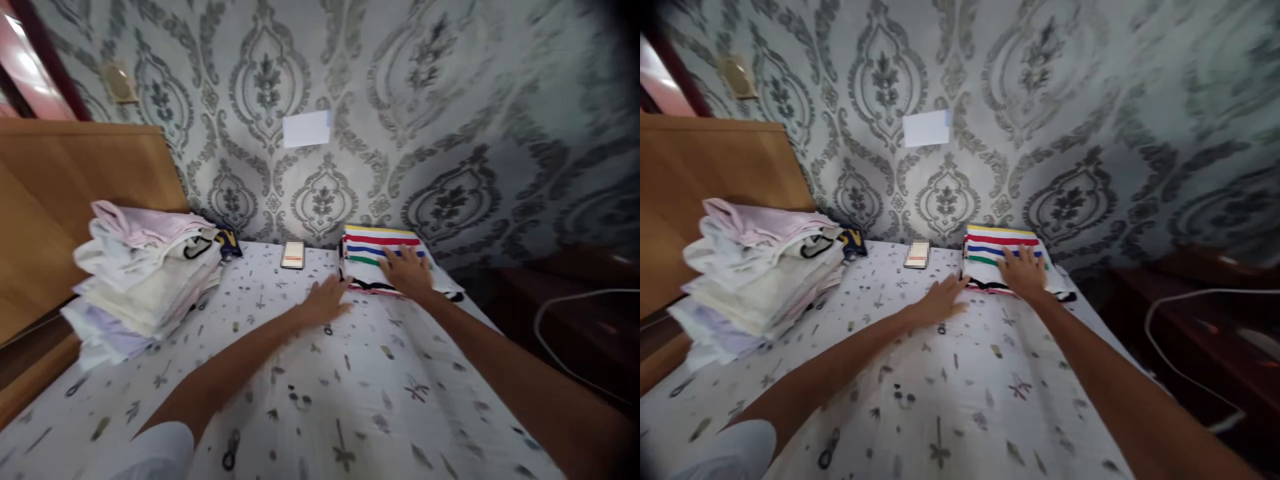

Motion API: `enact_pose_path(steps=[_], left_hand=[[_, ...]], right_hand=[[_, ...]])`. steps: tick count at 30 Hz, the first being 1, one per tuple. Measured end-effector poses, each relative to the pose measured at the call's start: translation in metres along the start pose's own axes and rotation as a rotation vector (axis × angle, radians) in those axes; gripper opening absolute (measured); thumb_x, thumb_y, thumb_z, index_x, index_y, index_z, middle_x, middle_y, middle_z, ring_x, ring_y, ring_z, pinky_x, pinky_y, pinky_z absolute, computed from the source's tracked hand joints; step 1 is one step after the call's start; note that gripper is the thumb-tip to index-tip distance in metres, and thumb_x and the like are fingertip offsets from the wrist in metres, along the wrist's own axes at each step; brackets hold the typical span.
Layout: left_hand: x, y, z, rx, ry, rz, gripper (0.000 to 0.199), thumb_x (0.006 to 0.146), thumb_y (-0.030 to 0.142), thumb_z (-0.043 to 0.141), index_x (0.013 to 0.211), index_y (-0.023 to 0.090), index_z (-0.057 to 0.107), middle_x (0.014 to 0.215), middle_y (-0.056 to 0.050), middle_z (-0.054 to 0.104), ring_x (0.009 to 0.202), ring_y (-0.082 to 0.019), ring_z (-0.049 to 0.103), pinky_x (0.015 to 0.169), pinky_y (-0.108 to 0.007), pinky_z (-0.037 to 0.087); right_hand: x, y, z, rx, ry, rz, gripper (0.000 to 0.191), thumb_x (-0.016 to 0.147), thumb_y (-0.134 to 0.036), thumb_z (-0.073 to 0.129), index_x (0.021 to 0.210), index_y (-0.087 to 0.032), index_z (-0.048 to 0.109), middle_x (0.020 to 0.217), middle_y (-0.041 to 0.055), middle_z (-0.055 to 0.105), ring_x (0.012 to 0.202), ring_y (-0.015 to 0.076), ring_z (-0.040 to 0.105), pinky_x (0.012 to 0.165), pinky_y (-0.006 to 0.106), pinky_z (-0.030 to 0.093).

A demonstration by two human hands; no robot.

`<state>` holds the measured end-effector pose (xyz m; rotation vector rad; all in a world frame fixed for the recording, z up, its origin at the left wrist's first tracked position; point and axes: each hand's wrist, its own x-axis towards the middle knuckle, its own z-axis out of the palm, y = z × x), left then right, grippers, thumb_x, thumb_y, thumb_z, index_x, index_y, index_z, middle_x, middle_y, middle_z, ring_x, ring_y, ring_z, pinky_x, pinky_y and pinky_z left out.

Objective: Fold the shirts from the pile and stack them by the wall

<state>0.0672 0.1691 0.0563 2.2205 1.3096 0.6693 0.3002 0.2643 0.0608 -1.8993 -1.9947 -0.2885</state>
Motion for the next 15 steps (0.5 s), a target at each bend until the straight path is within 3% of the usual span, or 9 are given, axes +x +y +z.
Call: enact_pose_path(steps=[3,6,10,12,15], left_hand=[[-0.067,-0.026,-0.041,-0.043,0.029,-0.025,0.055,0.080,0.019,0.069,0.134,0.025,0.062,0.158,-0.011,0.042,0.150,-0.033,0.032,0.125,-0.053,0.016],[-0.113,-0.050,-0.107,0.089,0.181,-0.095,0.043,0.078,0.009,0.064,0.119,0.022,0.069,0.152,-0.013,0.050,0.149,-0.033,0.033,0.125,-0.053,0.011],[-0.145,-0.070,-0.213,0.436,0.403,-0.189,0.032,0.087,0.013,0.052,0.116,0.018,0.066,0.140,-0.018,0.057,0.139,-0.033,0.043,0.120,-0.054,0.025],[-0.157,-0.076,-0.263,0.734,0.493,-0.279,0.032,0.091,0.017,0.047,0.118,0.016,0.065,0.133,-0.020,0.059,0.132,-0.036,0.047,0.113,-0.054,0.034],[-0.173,-0.088,-0.320,0.967,0.431,-0.437,0.029,0.089,0.027,0.054,0.113,0.016,0.067,0.125,-0.020,0.064,0.125,-0.038,0.052,0.104,-0.049,0.041]], right_hand=[[-0.014,-0.007,-0.008,0.014,0.065,-0.090,0.048,0.094,-0.031,0.040,0.128,-0.008,0.065,0.148,0.0265,0.048,0.142,0.0381,0.039,0.113,0.057,0.031],[-0.049,-0.023,-0.016,0.140,0.146,-0.203,0.043,0.090,-0.033,0.040,0.113,-0.014,0.071,0.141,0.0226,0.055,0.137,0.0340,0.048,0.111,0.050,0.039],[-0.116,-0.054,-0.022,0.337,0.091,-0.323,0.038,0.090,-0.041,0.042,0.103,-0.026,0.074,0.137,0.0152,0.062,0.132,0.0331,0.055,0.108,0.052,0.046],[-0.149,-0.070,-0.023,0.421,0.037,-0.332,0.038,0.090,-0.045,0.041,0.101,-0.029,0.074,0.139,0.0127,0.061,0.130,0.0331,0.057,0.105,0.054,0.049],[-0.189,-0.089,-0.026,0.539,-0.040,-0.332,0.040,0.092,-0.049,0.040,0.101,-0.031,0.074,0.142,0.0113,0.060,0.127,0.0321,0.059,0.102,0.054,0.052]])
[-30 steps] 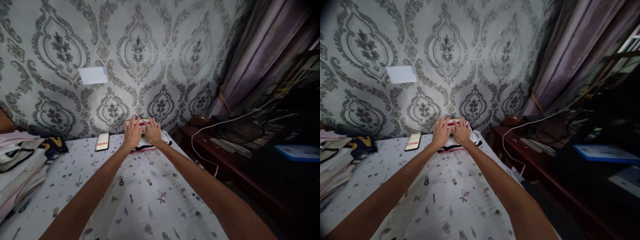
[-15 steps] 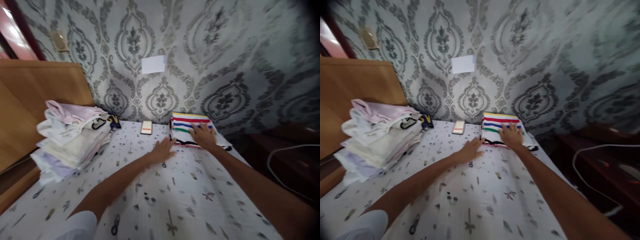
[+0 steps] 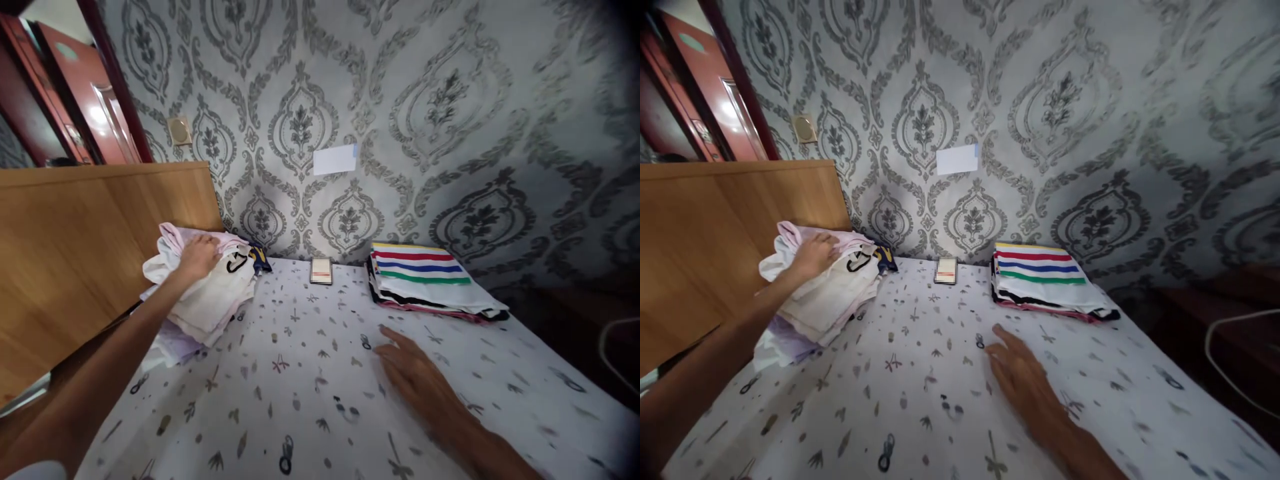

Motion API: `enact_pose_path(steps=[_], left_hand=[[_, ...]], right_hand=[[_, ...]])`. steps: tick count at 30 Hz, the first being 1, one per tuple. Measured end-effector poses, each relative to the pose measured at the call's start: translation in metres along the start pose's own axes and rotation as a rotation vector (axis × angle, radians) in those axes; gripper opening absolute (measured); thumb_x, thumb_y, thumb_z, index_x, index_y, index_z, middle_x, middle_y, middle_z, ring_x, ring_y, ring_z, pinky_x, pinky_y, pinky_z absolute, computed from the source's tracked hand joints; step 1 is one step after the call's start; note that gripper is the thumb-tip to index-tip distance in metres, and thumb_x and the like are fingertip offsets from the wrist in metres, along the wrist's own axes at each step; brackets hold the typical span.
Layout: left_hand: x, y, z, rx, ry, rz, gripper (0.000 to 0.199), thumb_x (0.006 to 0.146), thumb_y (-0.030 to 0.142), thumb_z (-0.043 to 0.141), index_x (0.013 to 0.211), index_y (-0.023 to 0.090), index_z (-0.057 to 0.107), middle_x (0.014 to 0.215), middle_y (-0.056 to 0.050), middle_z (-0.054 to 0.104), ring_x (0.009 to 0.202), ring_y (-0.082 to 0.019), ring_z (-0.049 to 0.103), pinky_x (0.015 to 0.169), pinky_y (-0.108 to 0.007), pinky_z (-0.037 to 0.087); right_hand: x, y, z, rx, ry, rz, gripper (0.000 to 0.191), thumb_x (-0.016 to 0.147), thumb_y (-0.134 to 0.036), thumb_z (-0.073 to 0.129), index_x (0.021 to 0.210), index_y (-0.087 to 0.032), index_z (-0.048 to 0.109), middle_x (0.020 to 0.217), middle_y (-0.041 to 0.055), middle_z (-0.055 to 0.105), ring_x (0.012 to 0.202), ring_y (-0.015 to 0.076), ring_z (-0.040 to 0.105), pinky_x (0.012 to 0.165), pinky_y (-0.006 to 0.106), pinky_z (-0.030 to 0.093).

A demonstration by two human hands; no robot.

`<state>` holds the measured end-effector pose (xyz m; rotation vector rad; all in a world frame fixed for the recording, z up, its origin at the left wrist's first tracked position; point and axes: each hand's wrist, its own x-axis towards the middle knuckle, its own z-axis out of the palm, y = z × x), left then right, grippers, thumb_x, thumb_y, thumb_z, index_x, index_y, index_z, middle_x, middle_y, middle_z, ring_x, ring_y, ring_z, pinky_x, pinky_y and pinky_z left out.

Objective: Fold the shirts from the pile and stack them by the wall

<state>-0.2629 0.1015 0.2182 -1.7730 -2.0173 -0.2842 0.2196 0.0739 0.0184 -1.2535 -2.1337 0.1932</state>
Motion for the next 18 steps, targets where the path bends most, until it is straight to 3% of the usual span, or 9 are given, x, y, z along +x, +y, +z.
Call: enact_pose_path(steps=[4,8,10,13,15,18], left_hand=[[0.010,-0.040,-0.005,-0.135,-0.114,-0.091,0.026,0.086,0.033,0.058,0.107,0.022,0.068,0.106,-0.010,0.073,0.108,-0.030,0.064,0.088,-0.034,0.046],[0.015,-0.050,-0.012,-0.312,-0.098,-0.241,0.005,0.074,0.021,0.061,0.075,0.021,0.066,0.074,-0.004,0.068,0.086,-0.026,0.066,0.074,-0.029,0.045],[0.022,-0.049,-0.021,-0.331,-0.065,-0.292,0.005,0.072,0.017,0.061,0.068,0.020,0.063,0.067,-0.003,0.064,0.080,-0.025,0.064,0.071,-0.029,0.044],[0.038,-0.039,-0.043,-0.341,0.059,-0.349,0.010,0.077,0.017,0.055,0.082,0.017,0.065,0.076,-0.005,0.065,0.085,-0.024,0.062,0.075,-0.030,0.046],[0.046,-0.022,-0.061,-0.399,0.182,-0.316,0.016,0.083,0.018,0.051,0.093,0.016,0.063,0.085,-0.005,0.065,0.089,-0.021,0.061,0.077,-0.029,0.046],[0.041,0.027,-0.087,-0.751,0.291,-0.028,0.015,0.086,0.020,0.050,0.097,0.017,0.059,0.079,0.000,0.060,0.076,-0.016,0.058,0.069,-0.025,0.045]], right_hand=[[-0.027,-0.025,0.005,0.098,-0.050,0.039,0.038,0.093,-0.051,0.042,0.102,-0.032,0.074,0.136,0.0115,0.064,0.124,0.0311,0.062,0.102,0.054,0.054],[-0.037,-0.037,0.001,0.157,-0.069,0.089,0.035,0.093,-0.048,0.044,0.104,-0.033,0.074,0.135,0.0105,0.065,0.124,0.0314,0.062,0.102,0.053,0.055],[-0.038,-0.039,-0.002,0.184,-0.074,0.113,0.035,0.093,-0.047,0.045,0.102,-0.032,0.074,0.133,0.0110,0.066,0.122,0.0320,0.063,0.102,0.054,0.055],[-0.036,-0.043,-0.006,0.221,-0.081,0.149,0.035,0.093,-0.047,0.045,0.102,-0.030,0.074,0.132,0.0123,0.066,0.122,0.0329,0.063,0.104,0.056,0.052],[-0.032,-0.052,-0.009,0.247,-0.076,0.170,0.037,0.093,-0.049,0.046,0.108,-0.028,0.073,0.135,0.0125,0.064,0.126,0.0330,0.060,0.108,0.056,0.049],[-0.016,-0.085,-0.019,0.319,-0.030,0.164,0.047,0.094,-0.054,0.046,0.128,-0.027,0.064,0.144,0.0122,0.058,0.133,0.0332,0.053,0.109,0.057,0.046]])
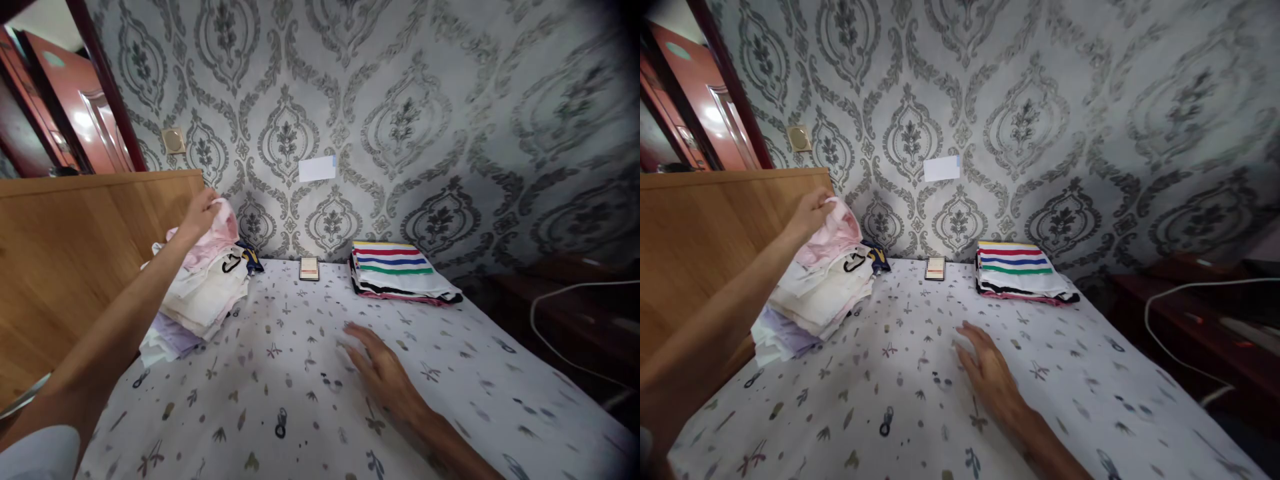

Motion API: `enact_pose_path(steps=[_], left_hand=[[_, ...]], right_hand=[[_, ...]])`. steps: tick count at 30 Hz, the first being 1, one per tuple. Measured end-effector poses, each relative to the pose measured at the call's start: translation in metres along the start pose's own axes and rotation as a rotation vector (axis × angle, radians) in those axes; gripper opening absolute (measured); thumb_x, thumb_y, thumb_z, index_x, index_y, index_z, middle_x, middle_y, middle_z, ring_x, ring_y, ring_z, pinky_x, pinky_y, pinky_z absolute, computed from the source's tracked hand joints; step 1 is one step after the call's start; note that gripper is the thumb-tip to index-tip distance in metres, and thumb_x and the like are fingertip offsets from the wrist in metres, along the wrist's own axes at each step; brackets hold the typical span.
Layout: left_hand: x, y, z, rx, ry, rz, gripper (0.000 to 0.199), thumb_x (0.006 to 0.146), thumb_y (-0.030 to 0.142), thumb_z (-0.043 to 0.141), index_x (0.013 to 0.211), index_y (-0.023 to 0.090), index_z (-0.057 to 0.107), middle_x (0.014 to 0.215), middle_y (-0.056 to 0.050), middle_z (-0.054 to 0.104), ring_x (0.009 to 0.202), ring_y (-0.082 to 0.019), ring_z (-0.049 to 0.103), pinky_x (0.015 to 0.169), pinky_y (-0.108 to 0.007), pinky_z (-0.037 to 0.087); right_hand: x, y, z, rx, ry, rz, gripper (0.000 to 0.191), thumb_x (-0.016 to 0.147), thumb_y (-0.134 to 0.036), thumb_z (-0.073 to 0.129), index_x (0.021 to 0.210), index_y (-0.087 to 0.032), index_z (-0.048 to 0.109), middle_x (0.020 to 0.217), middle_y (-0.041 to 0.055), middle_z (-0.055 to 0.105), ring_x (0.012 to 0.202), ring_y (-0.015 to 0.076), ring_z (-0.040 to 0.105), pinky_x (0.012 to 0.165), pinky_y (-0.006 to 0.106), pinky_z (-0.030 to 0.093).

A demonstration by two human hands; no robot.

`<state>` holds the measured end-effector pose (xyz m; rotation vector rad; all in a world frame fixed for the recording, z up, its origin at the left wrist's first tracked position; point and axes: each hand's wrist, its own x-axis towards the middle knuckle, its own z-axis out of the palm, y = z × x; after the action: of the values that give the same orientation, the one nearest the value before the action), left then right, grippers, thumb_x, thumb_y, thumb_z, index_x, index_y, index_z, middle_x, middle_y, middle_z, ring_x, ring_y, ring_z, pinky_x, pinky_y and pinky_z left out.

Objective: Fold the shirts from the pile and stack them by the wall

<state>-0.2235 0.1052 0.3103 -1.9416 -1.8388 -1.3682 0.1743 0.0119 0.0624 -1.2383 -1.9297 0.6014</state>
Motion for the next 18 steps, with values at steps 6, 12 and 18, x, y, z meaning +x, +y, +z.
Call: enact_pose_path(steps=[6,12,18], left_hand=[[-0.083,0.126,0.043,-0.603,-0.624,0.367,0.012,0.088,0.029,0.057,0.091,0.018,0.058,0.073,0.003,0.059,0.066,-0.012,0.056,0.060,-0.022,0.040],[-0.155,0.130,0.074,-0.710,-0.806,0.363,0.031,0.090,0.039,0.060,0.115,0.021,0.054,0.108,-0.005,0.065,0.101,-0.018,0.062,0.082,-0.029,0.047],[-0.217,0.044,0.108,-0.138,-1.032,0.308,0.058,0.078,0.040,0.068,0.131,0.021,0.053,0.126,-0.013,0.064,0.115,-0.031,0.060,0.094,-0.041,0.048]], right_hand=[[0.036,-0.100,-0.003,0.178,0.280,-0.244,0.078,0.084,-0.060,0.064,0.148,-0.022,0.042,0.149,0.0160,0.049,0.133,0.0330,0.049,0.106,0.049,0.045],[0.033,-0.091,-0.010,0.333,0.342,-0.158,0.033,0.090,-0.048,0.054,0.091,-0.018,0.068,0.075,0.0015,0.063,0.071,0.0163,0.054,0.069,0.030,0.045],[-0.005,-0.080,-0.033,0.393,0.493,-0.116,0.026,0.086,-0.044,0.062,0.079,-0.020,0.063,0.068,-0.0024,0.054,0.062,0.0121,0.043,0.058,0.026,0.037]])
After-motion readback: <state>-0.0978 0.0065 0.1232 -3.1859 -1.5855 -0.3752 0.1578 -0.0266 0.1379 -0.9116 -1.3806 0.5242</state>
